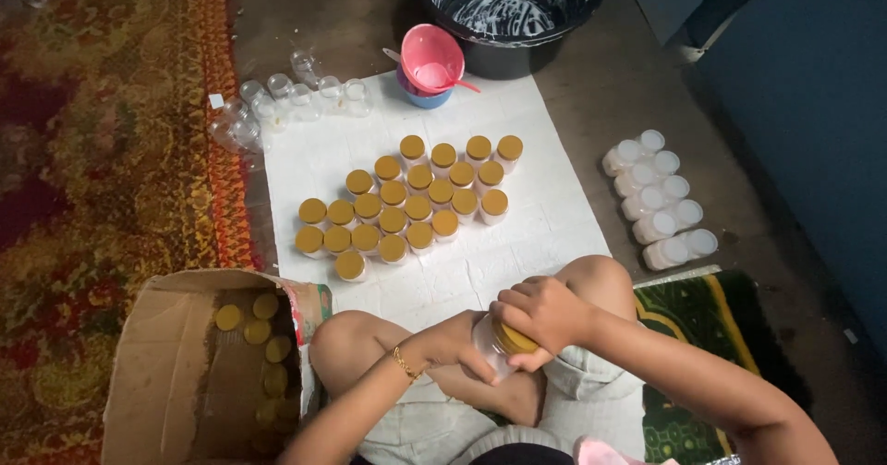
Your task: The person is manually placing and pressing lids onto small plastic jars filled with a yellow product.
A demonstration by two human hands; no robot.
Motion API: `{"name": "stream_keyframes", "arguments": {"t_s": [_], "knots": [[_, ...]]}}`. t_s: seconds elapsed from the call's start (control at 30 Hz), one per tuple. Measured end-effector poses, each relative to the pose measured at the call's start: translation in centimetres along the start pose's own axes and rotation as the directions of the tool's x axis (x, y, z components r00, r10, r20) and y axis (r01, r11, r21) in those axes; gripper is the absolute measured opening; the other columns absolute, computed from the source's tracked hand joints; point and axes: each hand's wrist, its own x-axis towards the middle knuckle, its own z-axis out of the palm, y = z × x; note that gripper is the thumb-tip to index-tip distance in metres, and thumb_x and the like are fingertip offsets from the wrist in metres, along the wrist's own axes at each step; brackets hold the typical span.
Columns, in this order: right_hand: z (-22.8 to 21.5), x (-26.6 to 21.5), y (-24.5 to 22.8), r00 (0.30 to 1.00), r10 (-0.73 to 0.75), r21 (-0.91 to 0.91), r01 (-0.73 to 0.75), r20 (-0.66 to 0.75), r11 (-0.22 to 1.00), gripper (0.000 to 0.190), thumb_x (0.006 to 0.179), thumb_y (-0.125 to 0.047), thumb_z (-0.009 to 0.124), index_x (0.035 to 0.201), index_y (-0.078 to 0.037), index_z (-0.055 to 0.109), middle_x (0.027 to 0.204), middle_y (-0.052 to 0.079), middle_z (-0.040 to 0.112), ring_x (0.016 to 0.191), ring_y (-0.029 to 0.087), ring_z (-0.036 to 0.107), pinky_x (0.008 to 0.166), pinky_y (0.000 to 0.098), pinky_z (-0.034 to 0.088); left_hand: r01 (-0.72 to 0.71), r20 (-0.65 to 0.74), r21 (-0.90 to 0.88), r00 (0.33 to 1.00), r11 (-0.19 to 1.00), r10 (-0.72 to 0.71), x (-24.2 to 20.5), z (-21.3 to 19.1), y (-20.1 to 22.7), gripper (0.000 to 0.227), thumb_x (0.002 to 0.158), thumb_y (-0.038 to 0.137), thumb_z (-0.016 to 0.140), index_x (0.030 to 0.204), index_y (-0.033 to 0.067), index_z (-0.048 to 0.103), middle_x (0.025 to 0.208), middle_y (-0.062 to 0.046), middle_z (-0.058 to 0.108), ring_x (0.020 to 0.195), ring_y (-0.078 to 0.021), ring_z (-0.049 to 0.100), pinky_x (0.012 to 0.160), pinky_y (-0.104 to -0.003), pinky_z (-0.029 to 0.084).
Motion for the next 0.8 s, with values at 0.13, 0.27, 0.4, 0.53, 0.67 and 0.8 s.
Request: {"name": "stream_keyframes", "arguments": {"t_s": [0.13, 0.27, 0.4, 0.53, 0.67, 0.8], "knots": [[1.1, 0.0, -0.8, 0.990, 0.144, 0.131, -0.143, 0.002, 0.981, 0.051, 0.089, -0.055, 0.050, 0.101, -0.005, 0.056, 0.078, 0.010, 0.062, 0.055, 0.030, 0.058, 0.053, 0.0386, 0.048, -0.011, -0.124, 0.064, 0.992, 0.998, 0.018, -0.4, 0.8, -0.6, 0.052, 0.057, 0.010, 0.080, 0.108, 0.0018, 0.069, 0.093, -0.005, 0.072, 0.081, -0.0134, 0.062, 0.074, -0.022, 0.052], [3.6, -1.0, -1.7, 0.928, 0.373, 0.281, -0.359, 0.003, 0.890, 0.045, 0.087, -0.048, 0.058, 0.094, -0.004, 0.056, 0.064, 0.012, 0.064, 0.047, 0.033, 0.057, 0.049, 0.0382, 0.047, -0.068, -0.205, 0.179, 0.973, 0.982, 0.105, -0.1, 0.7, -1.9, 0.053, 0.057, 0.013, 0.080, 0.106, 0.0028, 0.065, 0.091, -0.004, 0.070, 0.079, -0.0137, 0.059, 0.074, -0.024, 0.051], [5.1, -1.2, -2.3, 0.803, 0.592, 0.321, -0.580, 0.068, 0.749, 0.036, 0.084, -0.039, 0.063, 0.097, -0.006, 0.057, 0.062, 0.013, 0.068, 0.049, 0.034, 0.062, 0.050, 0.0392, 0.049, -0.027, -0.336, 0.483, 0.917, 0.875, 0.214, 0.4, 0.4, -2.8, 0.059, 0.055, 0.023, 0.083, 0.108, 0.0065, 0.063, 0.095, -0.008, 0.074, 0.079, -0.0213, 0.067, 0.073, -0.030, 0.055], [7.6, -1.4, -1.9, 0.676, 0.724, 0.364, -0.713, 0.134, 0.599, 0.031, 0.089, -0.037, 0.059, 0.095, -0.007, 0.055, 0.065, 0.011, 0.070, 0.052, 0.031, 0.065, 0.054, 0.0391, 0.051, 0.048, -0.406, 0.605, 0.877, 0.795, 0.256, 1.4, 0.3, -2.7, 0.065, 0.055, 0.021, 0.083, 0.115, 0.0079, 0.059, 0.096, -0.011, 0.075, 0.083, -0.0305, 0.073, 0.071, -0.037, 0.058], [9.4, -1.0, -1.6, 0.420, 0.873, 0.396, -0.866, 0.246, 0.305, 0.034, 0.093, -0.042, 0.055, 0.095, -0.008, 0.058, 0.068, 0.008, 0.072, 0.058, 0.023, 0.065, 0.060, 0.0375, 0.052, 0.155, -0.505, 0.746, 0.765, 0.647, 0.400, 2.8, 0.7, -5.0, 0.058, 0.064, 0.010, 0.074, 0.118, 0.0100, 0.054, 0.093, -0.013, 0.070, 0.084, -0.0352, 0.068, 0.073, -0.042, 0.055], [8.9, 0.1, -0.7, 0.340, 0.874, 0.396, -0.898, 0.346, 0.193, 0.038, 0.094, -0.046, 0.053, 0.097, -0.008, 0.062, 0.073, 0.007, 0.072, 0.064, 0.019, 0.064, 0.065, 0.0327, 0.052, 0.192, -0.589, 0.753, 0.623, 0.629, 0.515, 3.5, 0.9, -5.9, 0.069, 0.066, 0.022, 0.087, 0.124, 0.0123, 0.052, 0.104, -0.008, 0.067, 0.099, -0.0312, 0.064, 0.083, -0.043, 0.055]]}}
